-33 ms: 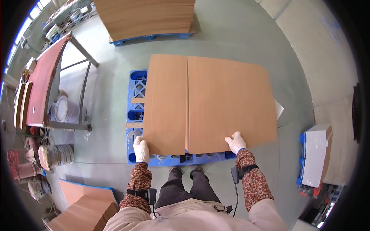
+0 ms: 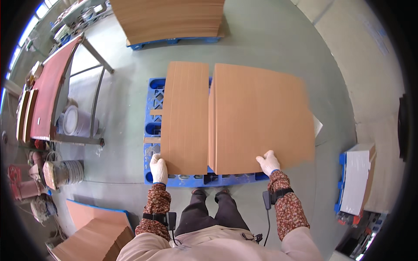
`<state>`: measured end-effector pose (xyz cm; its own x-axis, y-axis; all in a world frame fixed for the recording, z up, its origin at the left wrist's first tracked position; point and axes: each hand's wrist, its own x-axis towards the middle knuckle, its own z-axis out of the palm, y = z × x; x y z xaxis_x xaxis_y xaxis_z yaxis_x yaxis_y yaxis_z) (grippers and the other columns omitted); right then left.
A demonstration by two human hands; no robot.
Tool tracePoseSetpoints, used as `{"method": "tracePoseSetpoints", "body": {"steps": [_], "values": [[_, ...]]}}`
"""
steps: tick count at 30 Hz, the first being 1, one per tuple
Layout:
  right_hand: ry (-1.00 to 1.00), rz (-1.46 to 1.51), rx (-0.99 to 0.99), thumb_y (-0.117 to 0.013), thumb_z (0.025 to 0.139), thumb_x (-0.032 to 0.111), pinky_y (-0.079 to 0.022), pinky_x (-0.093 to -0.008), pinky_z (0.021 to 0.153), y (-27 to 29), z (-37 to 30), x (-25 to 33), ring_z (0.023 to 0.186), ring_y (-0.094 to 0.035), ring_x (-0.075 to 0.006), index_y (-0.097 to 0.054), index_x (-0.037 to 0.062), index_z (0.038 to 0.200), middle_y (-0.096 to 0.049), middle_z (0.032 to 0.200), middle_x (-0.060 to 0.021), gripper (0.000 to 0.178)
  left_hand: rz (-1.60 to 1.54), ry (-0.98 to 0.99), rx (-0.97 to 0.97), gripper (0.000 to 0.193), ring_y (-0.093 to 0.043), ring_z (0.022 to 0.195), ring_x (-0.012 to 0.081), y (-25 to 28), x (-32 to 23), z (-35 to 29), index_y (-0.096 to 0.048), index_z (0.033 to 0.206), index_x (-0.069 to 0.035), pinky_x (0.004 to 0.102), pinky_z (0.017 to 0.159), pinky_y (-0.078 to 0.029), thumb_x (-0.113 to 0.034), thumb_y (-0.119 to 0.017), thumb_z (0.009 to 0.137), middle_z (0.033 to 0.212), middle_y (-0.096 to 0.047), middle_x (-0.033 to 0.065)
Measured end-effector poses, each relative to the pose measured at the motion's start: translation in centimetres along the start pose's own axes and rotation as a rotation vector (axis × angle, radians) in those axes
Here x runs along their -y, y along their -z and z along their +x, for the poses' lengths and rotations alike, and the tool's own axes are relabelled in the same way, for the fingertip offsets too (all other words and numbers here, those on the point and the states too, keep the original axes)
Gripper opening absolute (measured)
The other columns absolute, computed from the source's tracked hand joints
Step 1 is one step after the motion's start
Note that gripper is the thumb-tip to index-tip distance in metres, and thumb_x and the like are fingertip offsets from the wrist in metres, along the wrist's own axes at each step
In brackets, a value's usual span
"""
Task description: The recorder is inspecting, stacking, and moving thin wood panels in a furniture manufacturing workshop.
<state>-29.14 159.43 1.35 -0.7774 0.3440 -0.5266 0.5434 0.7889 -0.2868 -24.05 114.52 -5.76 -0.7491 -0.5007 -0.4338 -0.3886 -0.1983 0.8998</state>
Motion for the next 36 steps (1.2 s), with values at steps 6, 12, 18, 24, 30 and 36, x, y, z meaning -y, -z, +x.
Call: {"method": "tracePoseSetpoints", "body": {"steps": [6, 12, 18, 24, 30, 36], "values": [[0.008, -0.026, 0.011, -0.074, 0.086, 0.039, -0.051, -0.0478, 0.096, 0.2, 0.0, 0.2, 0.109, -0.067, -0.0400, -0.055, -0.0016, 0.116, -0.069, 0.113, -0.0245, 0.054, 0.029, -0.037, -0.171, 0.025, -0.059, 0.076, 0.0136, 2.8, 6.5, 3.5, -0.064, 0.093, 0.000, 0.0291, 0.073, -0.050, 0.006, -0.042, 0.083, 0.083, -0.066, 0.0067], [0.036, -0.059, 0.005, -0.072, 0.091, 0.034, -0.053, -0.0431, 0.086, 1.0, 0.4, -3.1, 0.096, -0.066, -0.0292, -0.051, -0.0016, 0.112, -0.067, 0.102, -0.0193, 0.047, 0.156, 0.053, -0.247, 0.022, -0.064, 0.078, 0.0178, -1.2, 14.8, 4.9, -0.065, 0.092, 0.002, 0.0318, 0.076, -0.051, 0.003, -0.047, 0.080, 0.083, -0.071, 0.0126], [-0.084, -0.035, 0.040, -0.072, 0.091, 0.031, -0.053, -0.0419, 0.087, 1.3, -1.0, -2.3, 0.094, -0.067, -0.0286, -0.051, -0.0017, 0.111, -0.068, 0.099, -0.0188, 0.044, 0.305, 0.150, -0.243, 0.023, -0.068, 0.078, 0.0288, -2.6, 22.0, 6.8, -0.067, 0.095, -0.005, 0.0393, 0.078, -0.052, -0.005, -0.049, 0.082, 0.084, -0.071, 0.0180], [-0.082, -0.044, 0.013, -0.070, 0.091, 0.026, -0.051, -0.0360, 0.073, 2.3, -2.0, -1.3, 0.079, -0.058, -0.0186, -0.050, -0.0001, 0.106, -0.060, 0.086, -0.0092, 0.036, 0.456, 0.192, -0.208, 0.021, -0.070, 0.086, 0.0370, -5.3, 24.5, 9.2, -0.067, 0.096, -0.007, 0.0430, 0.080, -0.053, -0.008, -0.049, 0.086, 0.087, -0.071, 0.0216], [-0.054, -0.025, 0.041, -0.066, 0.094, 0.016, -0.045, -0.0312, 0.064, 2.7, -2.2, -0.7, 0.071, -0.044, -0.0108, -0.043, 0.0072, 0.097, -0.044, 0.080, -0.0003, 0.025, 0.537, 0.239, -0.149, 0.023, -0.070, 0.093, 0.0425, -6.4, 28.0, 11.3, -0.067, 0.101, -0.009, 0.0472, 0.083, -0.053, -0.008, -0.051, 0.086, 0.094, -0.072, 0.0224], [-0.098, -0.221, 0.015, -0.061, 0.092, 0.013, -0.042, -0.0302, 0.061, 2.5, -2.4, 1.1, 0.070, -0.043, -0.0111, -0.042, 0.0071, 0.094, -0.043, 0.080, -0.0003, 0.020, 0.902, 0.226, -0.033, 0.019, -0.071, 0.093, 0.0414, -7.4, 32.1, 12.6, -0.063, 0.105, -0.009, 0.0514, 0.080, -0.055, -0.010, -0.054, 0.088, 0.092, -0.072, 0.0225]]}}
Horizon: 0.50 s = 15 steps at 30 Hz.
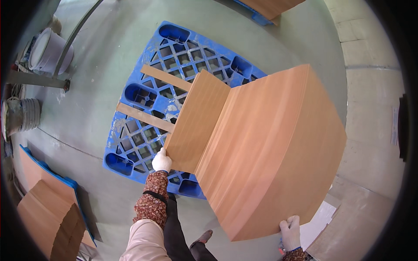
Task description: The recorder is inspecting, stacking, and moving thin wood panels in a furniture manufacturing workshop.
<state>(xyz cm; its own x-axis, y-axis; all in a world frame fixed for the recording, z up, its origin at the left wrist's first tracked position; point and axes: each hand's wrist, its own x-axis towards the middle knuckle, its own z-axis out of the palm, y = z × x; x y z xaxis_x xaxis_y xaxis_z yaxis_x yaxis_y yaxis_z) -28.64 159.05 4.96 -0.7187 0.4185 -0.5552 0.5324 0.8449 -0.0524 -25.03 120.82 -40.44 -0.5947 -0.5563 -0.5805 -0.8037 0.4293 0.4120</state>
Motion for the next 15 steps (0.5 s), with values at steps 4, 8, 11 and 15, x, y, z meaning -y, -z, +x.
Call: {"method": "tracePoseSetpoints", "body": {"steps": [4, 8, 11, 15], "values": [[-0.002, 0.094, 0.010, -0.060, 0.092, 0.014, -0.044, -0.0308, 0.060, -0.1, -0.2, 0.3, 0.069, -0.046, -0.0124, -0.043, 0.0056, 0.095, -0.044, 0.079, -0.0012, 0.019, 0.193, 0.006, 0.066, 0.016, -0.072, 0.094, 0.0386, -1.5, 0.6, 1.1, -0.065, 0.104, -0.008, 0.0499, 0.078, -0.058, -0.015, -0.057, 0.091, 0.098, -0.073, 0.0197], [-0.010, 0.004, 0.041, -0.066, 0.098, 0.032, -0.043, -0.0332, 0.041, -0.1, 0.7, -4.0, 0.053, -0.053, -0.0182, -0.053, 0.0077, 0.113, -0.054, 0.076, -0.0048, 0.031, 0.422, 0.014, 0.116, 0.018, -0.074, 0.099, 0.0340, -1.8, 0.1, 2.2, -0.067, 0.108, -0.010, 0.0466, 0.080, -0.059, -0.019, -0.057, 0.096, 0.103, -0.074, 0.0164], [0.004, 0.067, 0.074, -0.064, 0.099, 0.027, -0.036, -0.0248, 0.035, -0.4, 0.6, -4.0, 0.049, -0.046, -0.0112, -0.046, 0.0098, 0.114, -0.044, 0.074, -0.0002, 0.029, 0.495, 0.042, 0.190, 0.019, -0.074, 0.103, 0.0310, -1.8, -0.2, 3.1, -0.070, 0.108, -0.012, 0.0434, 0.082, -0.060, -0.020, -0.056, 0.098, 0.108, -0.075, 0.0139], [-0.126, 0.111, 0.035, -0.065, 0.098, 0.029, -0.049, -0.0344, 0.047, 0.4, -0.5, -1.3, 0.056, -0.057, -0.0217, -0.055, 0.0057, 0.112, -0.058, 0.076, -0.0087, 0.029, 0.537, 0.033, 0.277, 0.022, -0.074, 0.104, 0.0312, -3.3, -1.8, 4.0, -0.075, 0.106, -0.013, 0.0440, 0.085, -0.060, -0.021, -0.056, 0.098, 0.109, -0.076, 0.0151]]}}
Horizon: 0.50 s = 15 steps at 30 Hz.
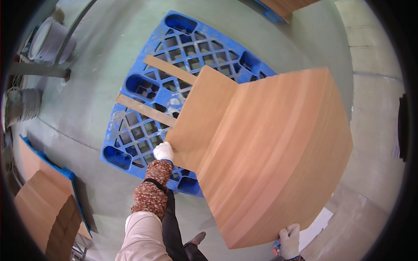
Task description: The recorder is inspecting, stacking, and moving thin wood panels in a furniture manufacturing workshop.
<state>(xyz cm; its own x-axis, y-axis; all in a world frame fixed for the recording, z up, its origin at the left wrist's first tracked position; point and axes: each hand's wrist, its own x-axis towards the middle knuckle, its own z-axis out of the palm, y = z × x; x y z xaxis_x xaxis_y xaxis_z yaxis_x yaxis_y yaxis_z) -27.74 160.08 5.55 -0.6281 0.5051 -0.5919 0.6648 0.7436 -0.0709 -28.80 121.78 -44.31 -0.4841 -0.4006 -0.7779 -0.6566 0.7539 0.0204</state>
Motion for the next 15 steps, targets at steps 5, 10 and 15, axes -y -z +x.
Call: {"method": "tracePoseSetpoints", "body": {"steps": [5, 10, 15], "values": [[0.080, -0.079, -0.002, -0.073, 0.090, 0.027, -0.050, -0.0332, 0.069, -0.2, 1.4, 0.2, 0.075, -0.056, -0.0163, -0.050, 0.0010, 0.106, -0.057, 0.081, -0.0061, 0.038, 0.209, -0.210, 0.058, 0.023, -0.077, 0.097, 0.0268, 1.5, 1.2, 0.1, -0.083, 0.100, -0.016, 0.0429, 0.078, -0.061, -0.020, -0.060, 0.094, 0.101, -0.079, 0.0083], [0.006, -0.086, 0.036, -0.074, 0.091, 0.033, -0.052, -0.0361, 0.074, 0.4, 1.3, 2.4, 0.080, -0.063, -0.0212, -0.051, 0.0002, 0.108, -0.064, 0.087, -0.0107, 0.043, 0.054, -0.280, 0.018, 0.026, -0.076, 0.095, 0.0311, 4.1, -1.9, -3.9, -0.079, 0.102, -0.008, 0.0442, 0.079, -0.060, -0.028, -0.065, 0.092, 0.100, -0.078, 0.0154], [0.061, -0.054, 0.066, -0.073, 0.092, 0.037, -0.055, -0.0403, 0.084, 0.5, 1.7, 2.2, 0.093, -0.070, -0.0280, -0.052, -0.0016, 0.113, -0.070, 0.097, -0.0177, 0.049, -1.011, -0.622, -0.012, 0.064, -0.050, 0.141, 0.0374, 13.7, -8.1, -17.1, -0.046, 0.148, 0.006, 0.0410, 0.117, -0.039, -0.033, -0.063, 0.100, 0.146, -0.053, 0.0299]]}}
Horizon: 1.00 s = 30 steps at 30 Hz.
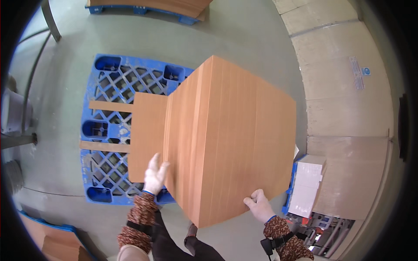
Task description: The recorder is inspecting, stacking, and moving thin wood panels in a furniture manufacturing workshop.
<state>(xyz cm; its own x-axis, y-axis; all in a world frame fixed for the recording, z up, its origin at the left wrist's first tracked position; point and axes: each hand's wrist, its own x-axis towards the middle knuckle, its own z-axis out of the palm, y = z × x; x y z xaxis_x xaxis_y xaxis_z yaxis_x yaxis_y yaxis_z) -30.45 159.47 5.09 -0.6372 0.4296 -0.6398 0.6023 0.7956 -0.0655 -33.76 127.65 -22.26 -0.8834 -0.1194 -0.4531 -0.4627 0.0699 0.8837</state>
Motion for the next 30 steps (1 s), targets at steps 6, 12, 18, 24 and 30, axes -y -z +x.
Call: {"method": "tracePoseSetpoints", "body": {"steps": [6, 12, 18, 24, 30], "values": [[0.024, -0.007, 0.028, -0.073, 0.091, 0.040, -0.055, -0.0427, 0.089, -0.4, 0.3, -0.4, 0.099, -0.070, -0.0313, -0.053, -0.0015, 0.116, -0.071, 0.104, -0.0203, 0.052, -0.276, -0.363, 0.053, 0.074, -0.021, 0.156, 0.0376, -2.5, -14.9, -4.7, -0.021, 0.158, 0.011, 0.0419, 0.127, -0.017, -0.028, -0.055, 0.104, 0.166, -0.023, 0.0301], [0.057, 0.018, 0.035, -0.073, 0.090, 0.043, -0.054, -0.0472, 0.092, -0.5, 0.2, -0.5, 0.104, -0.070, -0.0383, -0.055, -0.0017, 0.115, -0.072, 0.108, -0.0233, 0.054, 0.082, -0.384, 0.037, 0.089, -0.018, 0.155, 0.0462, -6.3, -17.2, -6.3, -0.019, 0.157, 0.013, 0.0466, 0.127, -0.017, -0.038, -0.063, 0.099, 0.163, -0.021, 0.0358], [0.120, 0.030, -0.018, -0.073, 0.089, 0.043, -0.053, -0.0496, 0.093, -1.4, 1.8, -2.1, 0.104, -0.069, -0.0416, -0.055, -0.0015, 0.115, -0.071, 0.107, -0.0257, 0.055, 0.313, -0.389, -0.003, 0.102, -0.021, 0.153, 0.0475, -7.3, -17.6, -5.8, -0.018, 0.157, 0.012, 0.0479, 0.126, -0.020, -0.047, -0.071, 0.092, 0.163, -0.022, 0.0361], [0.249, 0.033, -0.053, -0.073, 0.086, 0.043, -0.052, -0.0490, 0.094, -1.7, 2.4, -0.4, 0.105, -0.068, -0.0428, -0.057, -0.0031, 0.110, -0.070, 0.106, -0.0267, 0.054, 0.215, -0.333, -0.012, 0.091, -0.029, 0.152, 0.0415, -4.1, -17.1, -6.2, -0.028, 0.156, 0.009, 0.0426, 0.125, -0.025, -0.047, -0.066, 0.096, 0.161, -0.031, 0.0325], [0.323, 0.200, -0.108, -0.075, 0.084, 0.035, -0.051, -0.0457, 0.089, -4.4, 9.9, -6.4, 0.092, -0.065, -0.0358, -0.056, -0.0041, 0.098, -0.067, 0.094, -0.0220, 0.046, 0.524, -0.053, 0.211, 0.065, -0.058, 0.128, 0.0424, 4.0, -9.2, -13.2, -0.053, 0.144, -0.003, 0.0479, 0.108, -0.046, -0.050, -0.056, 0.098, 0.139, -0.059, 0.0275]]}}
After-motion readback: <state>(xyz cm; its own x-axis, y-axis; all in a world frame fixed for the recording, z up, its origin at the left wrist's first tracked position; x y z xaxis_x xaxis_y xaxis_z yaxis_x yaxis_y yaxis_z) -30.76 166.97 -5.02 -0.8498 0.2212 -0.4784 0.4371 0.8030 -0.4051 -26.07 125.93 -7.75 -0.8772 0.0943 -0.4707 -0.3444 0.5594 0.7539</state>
